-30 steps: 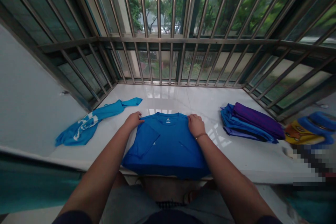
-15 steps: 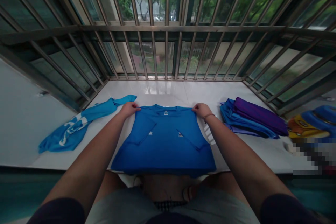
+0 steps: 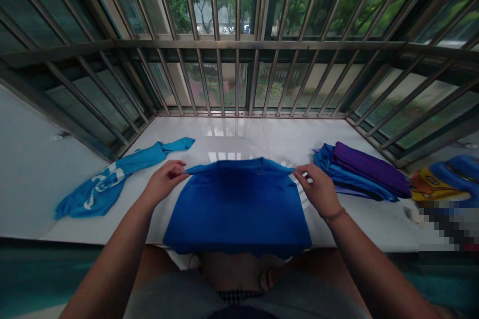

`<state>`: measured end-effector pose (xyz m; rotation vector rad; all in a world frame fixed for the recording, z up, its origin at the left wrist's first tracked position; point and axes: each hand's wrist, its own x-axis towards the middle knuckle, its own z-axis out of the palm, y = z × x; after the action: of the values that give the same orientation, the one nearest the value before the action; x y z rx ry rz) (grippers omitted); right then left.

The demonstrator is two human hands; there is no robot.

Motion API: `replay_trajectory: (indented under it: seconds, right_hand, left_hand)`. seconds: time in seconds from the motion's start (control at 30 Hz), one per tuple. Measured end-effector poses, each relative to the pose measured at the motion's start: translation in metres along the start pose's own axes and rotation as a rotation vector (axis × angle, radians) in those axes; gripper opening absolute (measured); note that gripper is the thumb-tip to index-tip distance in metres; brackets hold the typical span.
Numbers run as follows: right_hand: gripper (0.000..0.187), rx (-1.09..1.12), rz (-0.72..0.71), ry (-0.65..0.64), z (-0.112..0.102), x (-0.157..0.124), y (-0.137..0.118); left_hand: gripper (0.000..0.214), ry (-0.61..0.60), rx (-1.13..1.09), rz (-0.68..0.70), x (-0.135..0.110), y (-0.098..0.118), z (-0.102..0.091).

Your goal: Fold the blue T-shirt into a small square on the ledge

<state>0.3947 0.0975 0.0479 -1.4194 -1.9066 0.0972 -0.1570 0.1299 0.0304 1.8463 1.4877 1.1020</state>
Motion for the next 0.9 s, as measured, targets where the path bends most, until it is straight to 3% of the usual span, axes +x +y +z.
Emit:
replay_trajectory:
  seconds: [0.13, 0.2, 0.27, 0.33, 0.43, 0.6, 0.7, 0.8, 0.9]
  right_hand:
    - [0.023, -0.078, -0.2, -0.291, -0.009, -0.097, -0.004]
    - [0.025, -0.105, -0.195, -0.329, -0.01, -0.12, -0.004]
    - [0.028, -0.135, -0.144, -0.283, -0.01, -0.124, -0.005]
    - [0.03, -0.164, -0.072, -0.226, -0.006, -0.112, -0.008]
    - [0.033, -0.218, 0.034, -0.223, 0.007, -0.081, -0.017]
    - [0.051, -0.327, 0.015, -0.422, 0.048, -0.046, -0.023]
    - [0.061, -0.425, 0.095, -0.532, 0.068, -0.041, -0.01]
    - [0.062, -0.493, 0.233, -0.539, 0.075, -0.034, 0.007]
    - [0.061, -0.482, 0.253, -0.523, 0.075, -0.021, 0.016]
  left_hand:
    - [0.027, -0.122, 0.208, -0.036, -0.094, -0.022, -0.002]
    - [0.025, -0.109, 0.26, -0.037, -0.117, -0.022, 0.002]
    - [0.027, -0.094, 0.277, -0.011, -0.12, -0.014, 0.007]
    - [0.031, -0.096, 0.288, 0.027, -0.107, -0.003, 0.014]
    - [0.037, -0.139, 0.345, 0.038, -0.067, 0.012, 0.031]
    - [0.05, -0.35, 0.48, 0.08, -0.007, 0.017, 0.07]
    - [0.061, -0.429, 0.628, 0.033, 0.002, 0.008, 0.086]
    - [0.064, -0.346, 0.726, -0.064, 0.004, -0.002, 0.091]
    - [0.055, -0.303, 0.677, -0.061, 0.015, -0.01, 0.088]
